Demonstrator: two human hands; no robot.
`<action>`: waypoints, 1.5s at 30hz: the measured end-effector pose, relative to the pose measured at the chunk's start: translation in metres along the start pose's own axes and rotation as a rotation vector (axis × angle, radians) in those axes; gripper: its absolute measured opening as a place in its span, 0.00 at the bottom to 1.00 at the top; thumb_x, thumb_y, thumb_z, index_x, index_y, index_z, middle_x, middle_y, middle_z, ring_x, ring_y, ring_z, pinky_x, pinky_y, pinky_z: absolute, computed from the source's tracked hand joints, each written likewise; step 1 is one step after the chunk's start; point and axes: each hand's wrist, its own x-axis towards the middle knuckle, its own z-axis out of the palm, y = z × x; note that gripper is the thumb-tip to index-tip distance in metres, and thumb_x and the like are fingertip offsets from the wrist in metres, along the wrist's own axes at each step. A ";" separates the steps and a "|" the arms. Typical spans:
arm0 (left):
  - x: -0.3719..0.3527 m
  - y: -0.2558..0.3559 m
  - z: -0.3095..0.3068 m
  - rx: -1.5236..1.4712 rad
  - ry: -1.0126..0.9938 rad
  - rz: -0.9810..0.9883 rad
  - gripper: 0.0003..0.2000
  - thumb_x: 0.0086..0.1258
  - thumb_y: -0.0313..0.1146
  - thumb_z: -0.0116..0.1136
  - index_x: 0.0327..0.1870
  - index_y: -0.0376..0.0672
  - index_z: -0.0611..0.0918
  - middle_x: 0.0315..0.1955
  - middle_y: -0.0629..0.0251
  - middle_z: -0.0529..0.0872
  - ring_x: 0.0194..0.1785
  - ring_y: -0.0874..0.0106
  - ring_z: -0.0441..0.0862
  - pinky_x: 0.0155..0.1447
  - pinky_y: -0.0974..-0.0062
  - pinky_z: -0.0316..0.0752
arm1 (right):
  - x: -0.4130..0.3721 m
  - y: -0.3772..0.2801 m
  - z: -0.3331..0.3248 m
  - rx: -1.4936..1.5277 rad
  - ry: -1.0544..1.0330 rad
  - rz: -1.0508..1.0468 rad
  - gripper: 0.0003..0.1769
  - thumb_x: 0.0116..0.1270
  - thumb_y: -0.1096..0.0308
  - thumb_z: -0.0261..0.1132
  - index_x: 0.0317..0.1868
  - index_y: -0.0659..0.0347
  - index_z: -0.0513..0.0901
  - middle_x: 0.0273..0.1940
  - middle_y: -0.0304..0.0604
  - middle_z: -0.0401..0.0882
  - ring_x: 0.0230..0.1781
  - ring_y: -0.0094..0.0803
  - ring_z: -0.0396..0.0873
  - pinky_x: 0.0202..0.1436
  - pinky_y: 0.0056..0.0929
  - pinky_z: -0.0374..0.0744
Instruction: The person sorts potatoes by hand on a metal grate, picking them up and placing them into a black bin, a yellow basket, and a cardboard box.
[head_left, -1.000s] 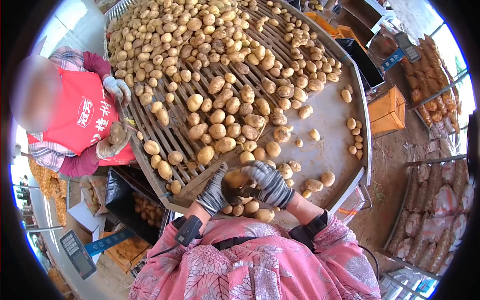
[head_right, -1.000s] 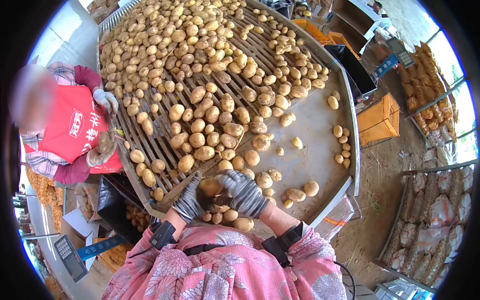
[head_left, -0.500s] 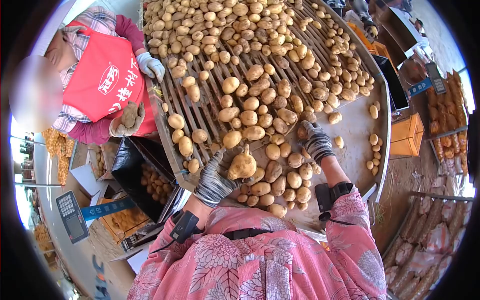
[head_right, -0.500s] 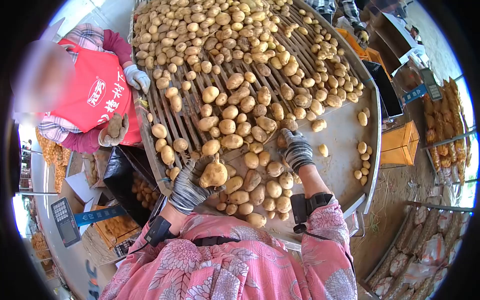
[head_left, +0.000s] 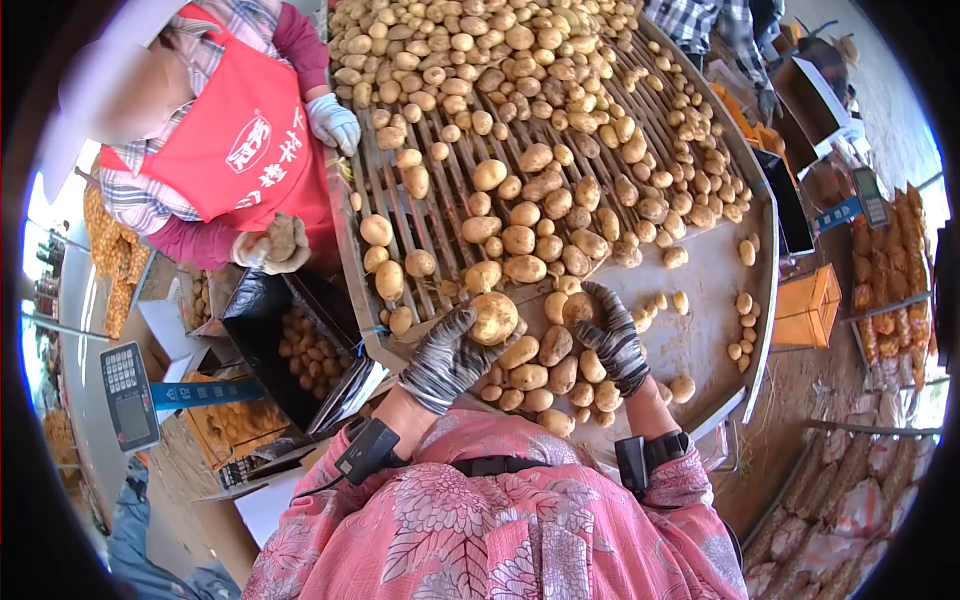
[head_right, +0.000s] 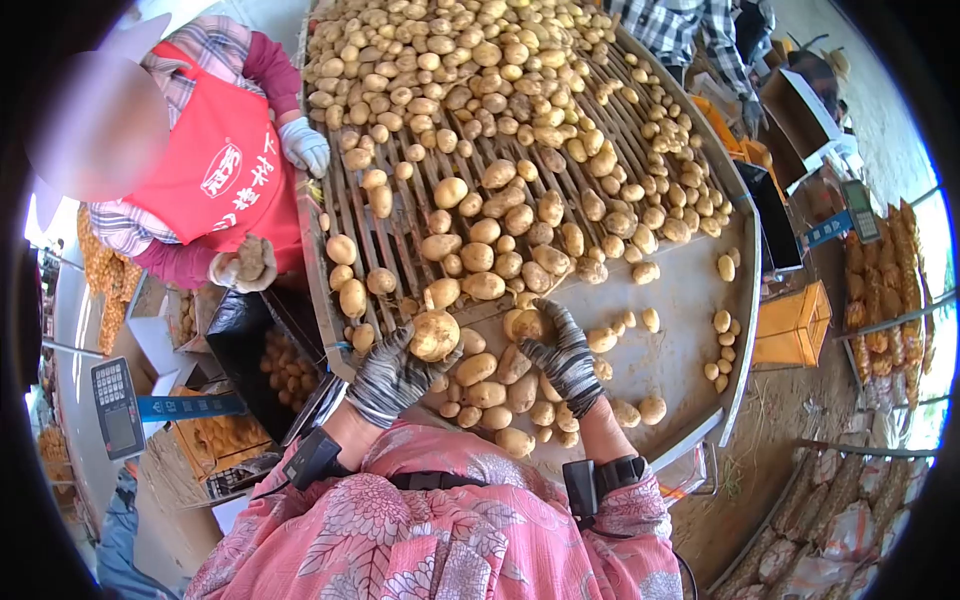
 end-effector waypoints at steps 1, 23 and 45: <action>-0.004 0.000 0.006 -0.040 0.003 0.011 0.22 0.66 0.31 0.59 0.58 0.35 0.69 0.50 0.49 0.78 0.55 0.53 0.78 0.57 0.59 0.80 | 0.000 -0.006 0.007 0.065 -0.022 0.020 0.37 0.55 0.70 0.72 0.64 0.65 0.66 0.58 0.44 0.71 0.59 0.31 0.67 0.66 0.30 0.65; -0.023 0.013 -0.019 0.367 0.024 0.397 0.11 0.66 0.35 0.58 0.45 0.42 0.78 0.42 0.64 0.82 0.47 0.68 0.80 0.52 0.64 0.79 | 0.025 -0.084 0.102 -0.371 -0.409 -0.454 0.19 0.56 0.67 0.69 0.48 0.61 0.78 0.46 0.49 0.77 0.48 0.45 0.76 0.53 0.34 0.74; -0.037 0.010 -0.074 0.933 0.193 0.580 0.13 0.73 0.35 0.46 0.51 0.39 0.76 0.41 0.64 0.81 0.45 0.73 0.78 0.53 0.75 0.74 | 0.066 -0.026 0.074 0.277 -0.462 -0.052 0.13 0.57 0.59 0.69 0.28 0.55 0.75 0.24 0.32 0.72 0.26 0.25 0.75 0.26 0.22 0.73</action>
